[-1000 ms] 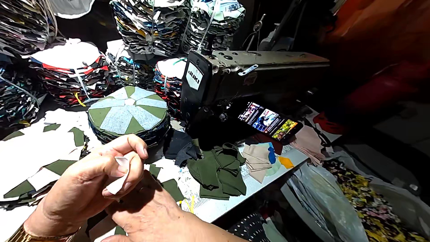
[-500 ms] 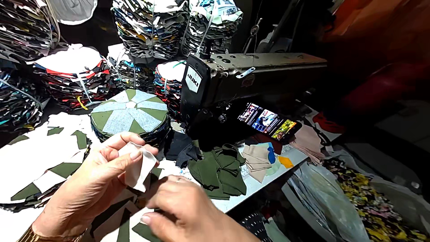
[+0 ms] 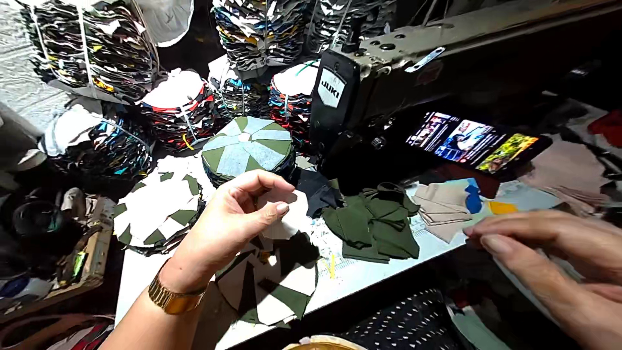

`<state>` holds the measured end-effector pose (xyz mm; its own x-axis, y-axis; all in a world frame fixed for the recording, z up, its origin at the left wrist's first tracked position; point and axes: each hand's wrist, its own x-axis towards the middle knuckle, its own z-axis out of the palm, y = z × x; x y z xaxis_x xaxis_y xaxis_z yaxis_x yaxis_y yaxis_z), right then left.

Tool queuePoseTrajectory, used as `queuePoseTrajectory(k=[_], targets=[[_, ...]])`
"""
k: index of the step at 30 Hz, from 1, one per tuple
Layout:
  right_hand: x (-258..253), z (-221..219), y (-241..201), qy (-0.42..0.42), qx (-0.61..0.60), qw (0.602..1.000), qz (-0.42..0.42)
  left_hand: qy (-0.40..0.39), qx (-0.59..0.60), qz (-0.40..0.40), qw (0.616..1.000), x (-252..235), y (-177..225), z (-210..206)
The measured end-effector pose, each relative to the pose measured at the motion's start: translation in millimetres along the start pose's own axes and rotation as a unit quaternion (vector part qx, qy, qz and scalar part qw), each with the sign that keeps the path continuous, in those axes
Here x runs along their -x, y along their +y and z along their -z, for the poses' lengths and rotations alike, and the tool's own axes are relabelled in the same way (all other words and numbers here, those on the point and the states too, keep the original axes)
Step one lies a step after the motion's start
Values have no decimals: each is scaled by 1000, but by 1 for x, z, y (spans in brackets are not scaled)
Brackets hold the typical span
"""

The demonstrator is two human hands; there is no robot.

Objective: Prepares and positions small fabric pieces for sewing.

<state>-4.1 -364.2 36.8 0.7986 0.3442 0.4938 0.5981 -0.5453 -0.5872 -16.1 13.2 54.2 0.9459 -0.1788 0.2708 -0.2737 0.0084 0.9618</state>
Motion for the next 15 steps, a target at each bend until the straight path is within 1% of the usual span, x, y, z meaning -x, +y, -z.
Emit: queuePoseTrajectory(k=[3, 5, 8, 11, 13, 15], targets=[[16, 16, 11, -110, 30, 993, -8, -46, -82, -11, 996, -9, 7, -12], [30, 19, 28, -134, 52, 989, -30, -68, -120, -27, 990, -16, 8, -26], [42, 27, 50, -83, 101, 988, -87, -90, -126, -48, 987, -28, 6, -48], [43, 44, 76, 9, 138, 984, -109, -96, -147, -49, 983, -42, 7, -68], [41, 57, 85, 65, 155, 978, -125, -104, -178, -58, 977, -50, 4, -79], [37, 68, 88, 98, 165, 972, -136, -115, -226, -82, 964, -57, -1, -88]])
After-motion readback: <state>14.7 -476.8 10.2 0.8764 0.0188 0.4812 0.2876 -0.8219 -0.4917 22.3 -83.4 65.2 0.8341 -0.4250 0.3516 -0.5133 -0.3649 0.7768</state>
